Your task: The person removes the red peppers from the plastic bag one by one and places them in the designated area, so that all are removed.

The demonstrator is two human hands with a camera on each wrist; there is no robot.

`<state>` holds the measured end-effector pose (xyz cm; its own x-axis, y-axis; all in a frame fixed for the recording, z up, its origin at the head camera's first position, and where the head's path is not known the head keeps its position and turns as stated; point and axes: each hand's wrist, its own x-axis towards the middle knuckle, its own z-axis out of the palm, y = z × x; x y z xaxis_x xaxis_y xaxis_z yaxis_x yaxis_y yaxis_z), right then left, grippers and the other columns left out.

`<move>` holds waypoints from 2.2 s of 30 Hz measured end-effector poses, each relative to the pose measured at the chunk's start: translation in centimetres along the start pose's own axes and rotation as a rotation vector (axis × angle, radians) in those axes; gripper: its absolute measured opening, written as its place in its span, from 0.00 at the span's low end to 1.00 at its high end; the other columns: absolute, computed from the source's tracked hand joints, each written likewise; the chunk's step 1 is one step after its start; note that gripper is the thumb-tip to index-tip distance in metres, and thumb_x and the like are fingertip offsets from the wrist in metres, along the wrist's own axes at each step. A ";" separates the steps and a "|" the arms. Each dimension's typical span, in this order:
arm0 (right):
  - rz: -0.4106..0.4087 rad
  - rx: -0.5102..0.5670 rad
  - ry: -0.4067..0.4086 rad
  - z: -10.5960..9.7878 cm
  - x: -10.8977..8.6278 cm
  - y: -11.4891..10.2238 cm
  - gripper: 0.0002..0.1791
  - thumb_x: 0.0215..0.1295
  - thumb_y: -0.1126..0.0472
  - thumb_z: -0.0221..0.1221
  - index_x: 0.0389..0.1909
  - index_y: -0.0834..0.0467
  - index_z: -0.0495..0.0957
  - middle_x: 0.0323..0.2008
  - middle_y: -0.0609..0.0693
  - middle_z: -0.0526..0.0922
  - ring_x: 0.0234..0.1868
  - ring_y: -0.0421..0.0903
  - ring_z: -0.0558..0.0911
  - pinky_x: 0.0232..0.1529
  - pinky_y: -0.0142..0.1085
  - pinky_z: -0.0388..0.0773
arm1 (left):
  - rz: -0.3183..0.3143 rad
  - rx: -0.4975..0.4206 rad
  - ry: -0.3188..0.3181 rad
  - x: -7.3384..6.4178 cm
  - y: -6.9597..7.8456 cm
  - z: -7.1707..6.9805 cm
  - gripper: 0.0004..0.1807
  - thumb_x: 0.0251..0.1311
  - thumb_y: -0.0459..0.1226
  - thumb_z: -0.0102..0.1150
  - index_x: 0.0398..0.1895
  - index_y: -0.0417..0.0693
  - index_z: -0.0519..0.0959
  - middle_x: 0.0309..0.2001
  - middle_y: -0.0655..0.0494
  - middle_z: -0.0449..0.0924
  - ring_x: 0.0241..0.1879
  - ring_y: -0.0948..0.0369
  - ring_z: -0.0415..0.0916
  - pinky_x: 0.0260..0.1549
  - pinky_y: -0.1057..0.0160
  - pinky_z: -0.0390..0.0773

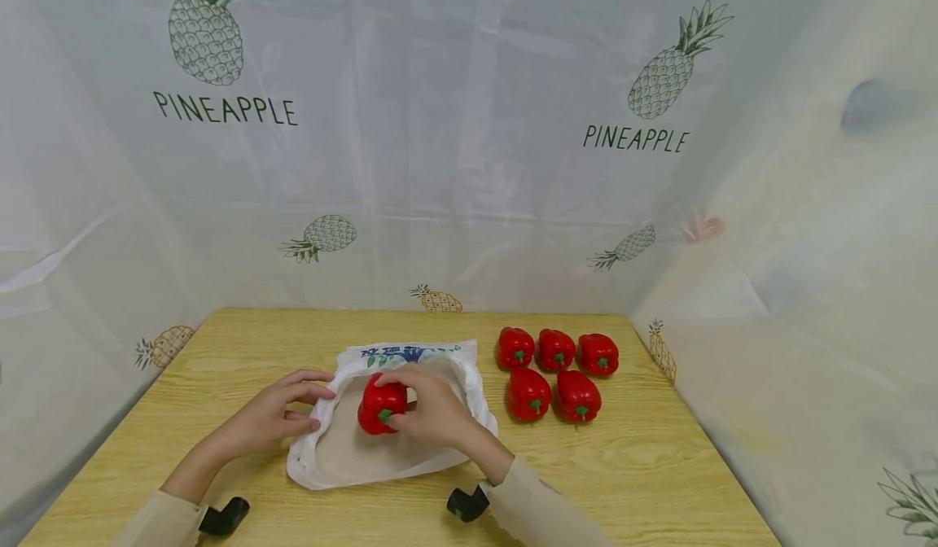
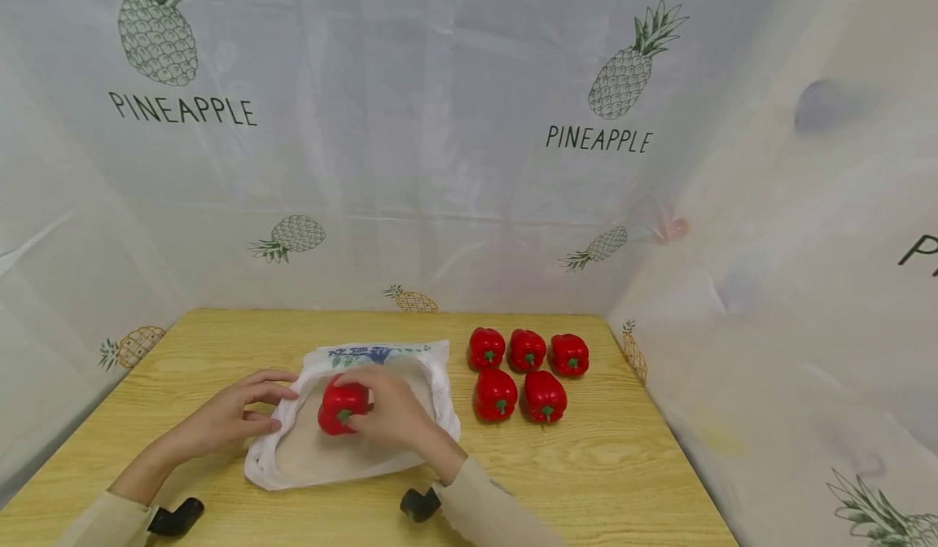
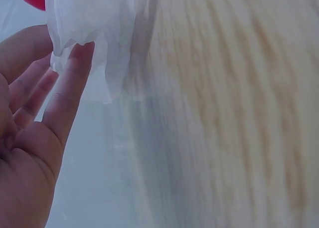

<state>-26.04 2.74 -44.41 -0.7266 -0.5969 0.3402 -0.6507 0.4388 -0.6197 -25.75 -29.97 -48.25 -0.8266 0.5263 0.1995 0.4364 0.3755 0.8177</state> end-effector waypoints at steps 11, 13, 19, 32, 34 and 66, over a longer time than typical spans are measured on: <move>0.001 -0.012 0.041 -2.1 -1.4 1.6 0.29 0.60 0.68 0.75 0.61 0.47 0.83 0.59 0.44 0.83 0.61 0.44 0.78 0.49 0.27 0.83 | 0.002 -0.004 -0.001 -0.1 -0.1 -0.1 0.22 0.67 0.33 0.72 0.62 0.38 0.81 0.76 0.36 0.63 0.61 0.65 0.78 0.48 0.64 0.88; -0.004 -0.009 0.052 -2.4 -1.7 2.0 0.29 0.60 0.69 0.75 0.61 0.47 0.83 0.60 0.44 0.83 0.60 0.45 0.80 0.49 0.27 0.84 | -0.004 -0.005 -0.002 -0.2 -0.2 -0.1 0.22 0.67 0.33 0.72 0.62 0.38 0.81 0.76 0.36 0.63 0.61 0.65 0.78 0.48 0.64 0.88; 0.043 0.042 0.045 -4.1 -2.7 2.7 0.30 0.62 0.70 0.74 0.62 0.47 0.81 0.64 0.45 0.80 0.62 0.48 0.80 0.49 0.31 0.86 | -0.001 0.001 -0.004 -0.2 -0.1 -0.1 0.22 0.67 0.33 0.71 0.63 0.38 0.81 0.77 0.36 0.62 0.60 0.63 0.78 0.48 0.64 0.88; 0.072 0.016 0.129 -9.5 -5.3 4.7 0.31 0.60 0.72 0.75 0.62 0.50 0.81 0.61 0.46 0.81 0.58 0.50 0.83 0.47 0.36 0.89 | 0.017 0.008 -0.004 0.0 -0.4 0.1 0.21 0.67 0.32 0.71 0.62 0.38 0.82 0.76 0.34 0.63 0.59 0.68 0.78 0.47 0.63 0.89; 0.063 0.009 0.148 -10.4 -5.7 5.0 0.31 0.59 0.73 0.75 0.62 0.51 0.81 0.61 0.47 0.81 0.58 0.51 0.84 0.47 0.40 0.90 | 0.016 0.009 -0.005 0.0 -0.5 0.2 0.21 0.67 0.32 0.71 0.62 0.38 0.82 0.76 0.35 0.63 0.59 0.69 0.78 0.47 0.63 0.89; 0.050 -0.225 0.224 -23.2 -14.0 11.2 0.33 0.55 0.80 0.74 0.62 0.59 0.80 0.62 0.60 0.80 0.55 0.62 0.83 0.44 0.41 0.91 | -0.007 0.013 -0.006 0.5 -0.2 0.3 0.21 0.66 0.32 0.72 0.61 0.41 0.82 0.76 0.37 0.64 0.59 0.68 0.77 0.47 0.64 0.88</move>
<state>-28.28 31.57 -39.69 -0.7730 -0.4193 0.4761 -0.6275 0.6159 -0.4764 -26.16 -29.62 -48.49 -0.8274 0.5282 0.1910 0.4356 0.3887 0.8119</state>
